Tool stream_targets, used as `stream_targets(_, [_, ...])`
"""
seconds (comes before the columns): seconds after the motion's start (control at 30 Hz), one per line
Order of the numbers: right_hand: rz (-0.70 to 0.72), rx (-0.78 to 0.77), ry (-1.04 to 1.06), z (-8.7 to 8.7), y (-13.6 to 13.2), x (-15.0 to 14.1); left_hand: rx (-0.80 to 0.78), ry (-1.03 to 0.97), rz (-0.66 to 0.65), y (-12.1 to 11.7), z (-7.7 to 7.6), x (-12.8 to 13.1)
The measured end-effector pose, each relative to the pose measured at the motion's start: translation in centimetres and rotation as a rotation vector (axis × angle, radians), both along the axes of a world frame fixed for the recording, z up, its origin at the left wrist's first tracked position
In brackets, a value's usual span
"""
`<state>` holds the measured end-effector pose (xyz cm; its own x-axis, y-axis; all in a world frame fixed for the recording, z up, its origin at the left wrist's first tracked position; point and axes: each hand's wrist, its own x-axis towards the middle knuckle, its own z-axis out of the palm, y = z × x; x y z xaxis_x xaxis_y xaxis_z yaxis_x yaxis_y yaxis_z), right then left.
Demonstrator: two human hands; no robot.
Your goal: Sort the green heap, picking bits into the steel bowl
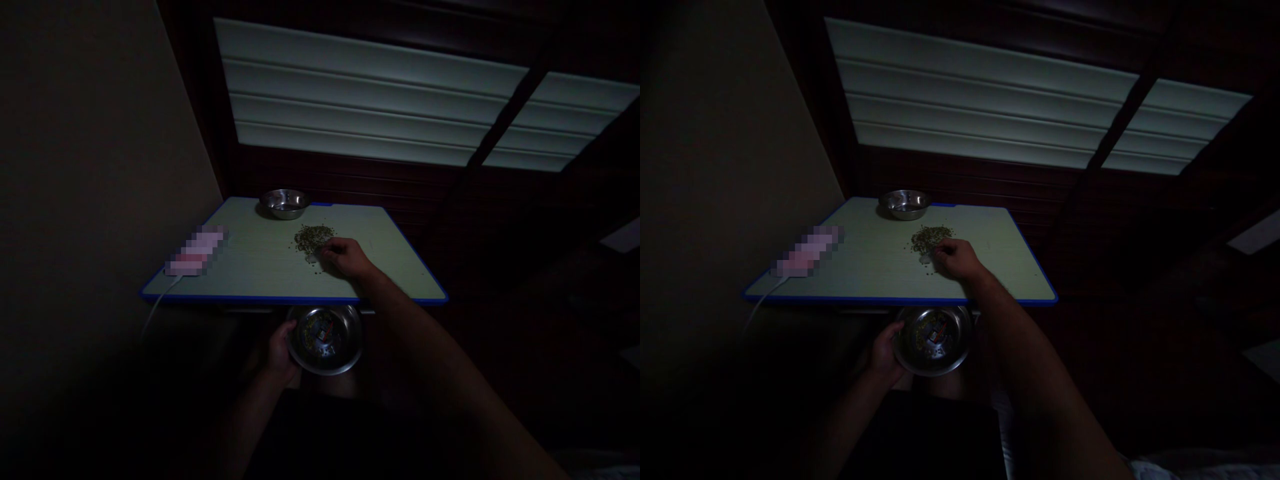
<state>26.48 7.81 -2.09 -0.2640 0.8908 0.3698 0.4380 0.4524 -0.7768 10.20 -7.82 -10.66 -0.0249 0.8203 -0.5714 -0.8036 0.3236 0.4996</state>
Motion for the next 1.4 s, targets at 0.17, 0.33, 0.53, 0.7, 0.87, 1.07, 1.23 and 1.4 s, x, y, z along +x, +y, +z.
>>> stream_targets(0.17, [0.020, -0.070, 0.064, 0.07, -0.01, -0.02, -0.012, 0.009, -0.008, -0.05, 0.53, 0.19])
stream_targets(0.33, [-0.032, 0.042, 0.039, 0.05, -0.05, -0.03, -0.016, 0.018, -0.023, 0.01, 0.61, 0.16])
stream_targets(0.53, [-0.050, 0.092, -0.029, -0.15, 0.04, 0.06, -0.003, 0.018, -0.014, -0.03, 0.31, 0.05])
stream_targets(0.7, [-0.006, 0.092, -0.056, -0.29, 0.16, 0.12, 0.024, 0.020, -0.009, 0.00, 0.06, 0.03])
stream_targets(0.87, [-0.010, 0.080, -0.052, -0.17, 0.05, 0.00, 0.014, 0.015, -0.027, 0.01, 0.10, 0.04])
stream_targets(1.07, [-0.049, 0.082, -0.017, 0.01, -0.20, -0.08, -0.006, 0.032, -0.013, 0.00, 0.29, 0.07])
stream_targets(1.23, [-0.021, 0.052, -0.010, 0.07, -0.26, -0.15, 0.009, 0.029, -0.012, -0.03, 0.17, 0.04])
stream_targets(1.4, [-0.022, 0.060, -0.047, 0.17, -0.30, -0.14, 0.000, 0.017, -0.020, -0.01, 0.18, 0.08])
